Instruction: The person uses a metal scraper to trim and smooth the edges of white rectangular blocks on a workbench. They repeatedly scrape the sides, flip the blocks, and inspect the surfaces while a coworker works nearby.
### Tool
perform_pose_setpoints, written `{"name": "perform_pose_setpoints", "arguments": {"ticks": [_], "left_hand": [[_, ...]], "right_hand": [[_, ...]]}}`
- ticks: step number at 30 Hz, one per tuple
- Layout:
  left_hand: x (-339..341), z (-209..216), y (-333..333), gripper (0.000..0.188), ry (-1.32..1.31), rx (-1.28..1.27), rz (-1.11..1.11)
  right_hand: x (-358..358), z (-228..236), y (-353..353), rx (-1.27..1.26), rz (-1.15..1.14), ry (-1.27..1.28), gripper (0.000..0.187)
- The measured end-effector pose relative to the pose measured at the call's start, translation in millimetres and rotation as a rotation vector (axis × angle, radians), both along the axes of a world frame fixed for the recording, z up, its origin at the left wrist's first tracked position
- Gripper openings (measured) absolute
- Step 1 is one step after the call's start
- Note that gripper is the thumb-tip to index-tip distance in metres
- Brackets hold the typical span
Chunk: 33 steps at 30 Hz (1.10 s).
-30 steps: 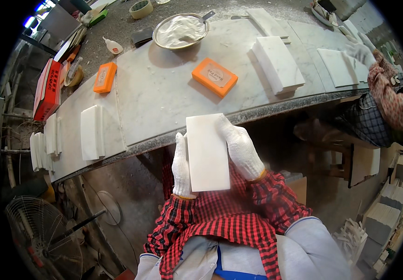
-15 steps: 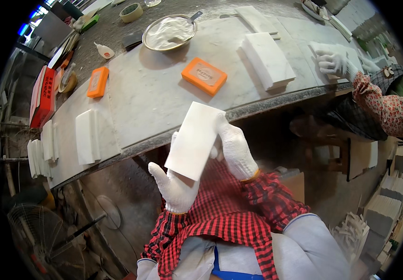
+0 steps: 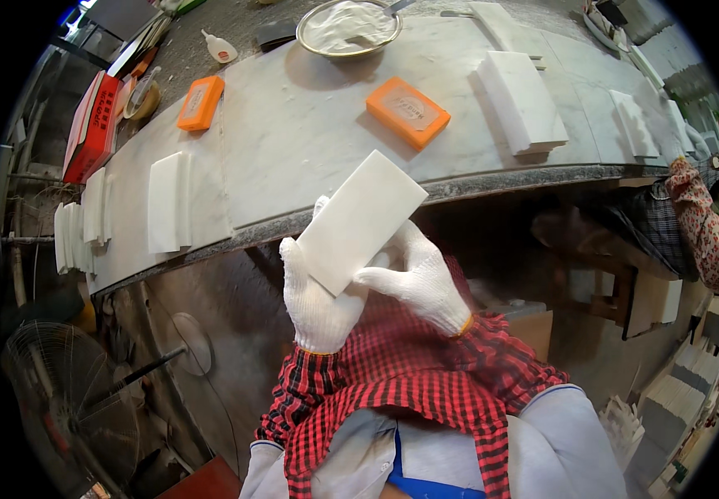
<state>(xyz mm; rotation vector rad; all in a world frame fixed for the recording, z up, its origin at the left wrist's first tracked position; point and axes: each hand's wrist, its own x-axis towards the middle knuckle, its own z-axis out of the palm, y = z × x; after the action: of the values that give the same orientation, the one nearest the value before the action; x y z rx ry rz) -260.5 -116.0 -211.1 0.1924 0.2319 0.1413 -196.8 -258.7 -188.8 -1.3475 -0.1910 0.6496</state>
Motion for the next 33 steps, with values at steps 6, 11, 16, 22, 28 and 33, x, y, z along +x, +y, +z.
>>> {"name": "perform_pose_setpoints", "arguments": {"ticks": [6, 11, 16, 22, 28, 33], "left_hand": [[3.3, 5.8, 34.1, 0.089, 0.052, 0.090, -0.178], [24.3, 11.5, 65.9, 0.104, 0.103, 0.406, -0.393], [36.6, 0.9, 78.5, 0.109, 0.041, 0.432, -0.384], [36.3, -6.4, 82.8, 0.117, 0.034, 0.364, -0.372], [32.5, -8.7, 76.9, 0.124, -0.060, 0.352, -0.338], [35.0, -0.4, 39.6, 0.112, -0.020, 0.239, -0.068]], "right_hand": [[19.3, 6.7, -29.2, 0.049, -0.109, 0.091, 0.056], [31.5, 27.3, -34.1, 0.033, -0.082, 0.175, 0.057], [29.7, 18.9, -35.4, -0.018, 0.003, 0.124, 0.095], [32.9, 19.2, -30.7, -0.114, -0.006, -0.023, 0.078], [34.8, 6.6, -30.4, -0.075, -0.201, 0.088, 0.036], [25.7, -1.4, -11.8, 0.043, -0.318, 0.003, 0.026]]}}
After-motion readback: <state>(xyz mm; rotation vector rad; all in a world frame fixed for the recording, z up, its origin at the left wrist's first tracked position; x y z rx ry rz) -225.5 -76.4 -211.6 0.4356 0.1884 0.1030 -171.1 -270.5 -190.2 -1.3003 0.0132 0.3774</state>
